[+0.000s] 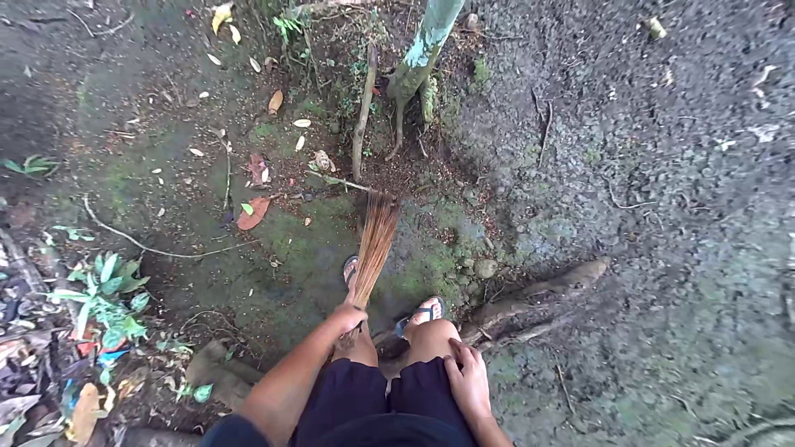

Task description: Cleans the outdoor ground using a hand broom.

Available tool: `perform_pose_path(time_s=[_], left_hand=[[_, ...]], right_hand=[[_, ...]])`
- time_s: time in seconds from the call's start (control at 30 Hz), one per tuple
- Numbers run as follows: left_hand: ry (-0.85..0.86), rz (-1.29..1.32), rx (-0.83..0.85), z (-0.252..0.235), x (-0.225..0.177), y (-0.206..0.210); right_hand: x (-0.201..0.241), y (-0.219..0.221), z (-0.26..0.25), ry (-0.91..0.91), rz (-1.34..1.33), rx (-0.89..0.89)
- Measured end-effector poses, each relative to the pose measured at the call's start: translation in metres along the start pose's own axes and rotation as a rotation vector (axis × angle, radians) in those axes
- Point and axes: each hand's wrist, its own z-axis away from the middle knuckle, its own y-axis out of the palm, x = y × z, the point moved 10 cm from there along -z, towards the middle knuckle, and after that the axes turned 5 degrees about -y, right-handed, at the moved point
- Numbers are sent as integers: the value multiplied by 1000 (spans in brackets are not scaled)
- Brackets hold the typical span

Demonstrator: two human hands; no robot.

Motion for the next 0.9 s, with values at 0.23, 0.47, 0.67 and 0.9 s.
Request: perform_pose_path(time_s=[0.23, 0.47, 0.67, 0.9], left_hand=[[179, 446, 202, 112, -6, 7], [78, 1193, 730, 128, -118, 94], [211, 1565, 250, 40, -102, -45], [483, 1307, -232, 82, -46, -61]], right_hand=[[11, 3, -8, -13, -13, 5], [22, 10, -11, -15, 18, 51], [14, 5, -7, -14, 44, 51], [13, 1, -7, -8, 19, 4]])
